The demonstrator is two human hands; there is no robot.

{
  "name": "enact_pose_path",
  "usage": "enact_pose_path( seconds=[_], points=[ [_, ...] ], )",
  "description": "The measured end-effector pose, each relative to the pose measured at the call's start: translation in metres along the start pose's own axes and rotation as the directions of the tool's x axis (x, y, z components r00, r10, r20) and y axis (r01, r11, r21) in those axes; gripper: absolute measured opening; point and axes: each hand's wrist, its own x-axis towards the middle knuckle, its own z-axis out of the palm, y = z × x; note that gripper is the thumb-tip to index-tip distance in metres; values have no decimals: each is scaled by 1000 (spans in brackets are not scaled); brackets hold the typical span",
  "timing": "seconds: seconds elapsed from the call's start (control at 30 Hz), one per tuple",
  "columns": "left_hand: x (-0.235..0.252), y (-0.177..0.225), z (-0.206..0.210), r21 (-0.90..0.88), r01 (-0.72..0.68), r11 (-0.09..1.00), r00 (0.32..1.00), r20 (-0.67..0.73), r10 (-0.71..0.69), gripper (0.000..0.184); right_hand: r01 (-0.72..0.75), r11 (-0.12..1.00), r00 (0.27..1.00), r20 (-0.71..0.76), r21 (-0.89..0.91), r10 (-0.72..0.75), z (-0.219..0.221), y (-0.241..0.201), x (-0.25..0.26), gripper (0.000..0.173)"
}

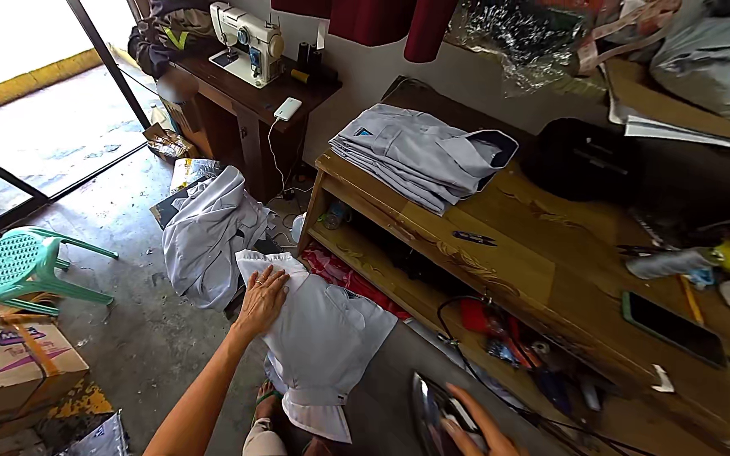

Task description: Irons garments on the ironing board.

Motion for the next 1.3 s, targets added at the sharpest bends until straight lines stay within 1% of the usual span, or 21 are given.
enact_pose_path(
  seconds=[0.1,0.13,0.23,0.3,0.33,0.4,0.5,0.6,0.7,0.77,0.83,0.93,1.0,1.07,1.13,1.2,1.23,1.3],
  points=[
    [-2,-9,-2,25,-17,1000,1000,15,17,51,181,982,983,-17,-63,-182,15,-70,62,55],
    [-2,-12,-2,40,-26,999,999,25,25,52,215,974,977,17,-70,-214,21,-93,87,55],
    [0,-26,-7,76,-34,996,998,50,30,53,269,960,955,149,-80,-255,42,-165,158,55],
    [0,-34,-14,48,-29,998,998,54,27,54,286,955,949,160,-81,-271,53,-201,194,55],
    [-2,-34,-20,26,-20,999,998,61,18,56,284,955,950,159,-84,-268,56,-213,207,55],
    [-11,-28,-32,25,-12,1000,994,110,9,66,272,957,953,169,-98,-253,59,-225,223,57],
    [-27,-35,-38,56,-24,998,979,202,12,78,297,941,940,220,-163,-259,62,-220,212,62],
    [-25,-51,-38,19,-35,999,972,232,29,78,318,922,928,273,-222,-254,62,-211,186,61],
    [-20,-54,-39,-12,-36,999,963,268,38,80,269,938,953,201,-218,-226,60,-204,186,61],
    [-15,-58,-41,-25,-45,999,960,274,50,81,300,921,946,202,-250,-253,62,-205,184,62],
    [-14,-61,-42,-43,-42,998,956,289,53,80,398,871,904,286,-289,-318,68,-203,168,62],
    [-11,-62,-46,-68,-26,997,939,340,47,79,543,772,812,440,-330,-383,79,-191,132,59],
    [-9,-61,-50,-68,-15,998,931,364,39,78,601,733,760,511,-317,-402,81,-180,109,64],
    [-8,-60,-50,-67,-9,998,932,361,32,78,616,732,741,529,-291,-414,78,-161,90,68],
    [-8,-57,-49,-53,0,999,937,349,18,78,571,778,770,500,-263,-396,71,-134,73,67],
    [-12,-51,-47,-11,4,1000,951,309,0,78,481,847,835,412,-225,-364,62,-101,55,65],
    [-16,-45,-46,16,1,1000,964,265,-5,76,421,884,870,367,-206,-329,56,-83,45,65],
    [-30,-31,-38,66,-37,997,994,104,30,68,279,947,932,281,-159,-227,42,-51,23,66]
  ],
)
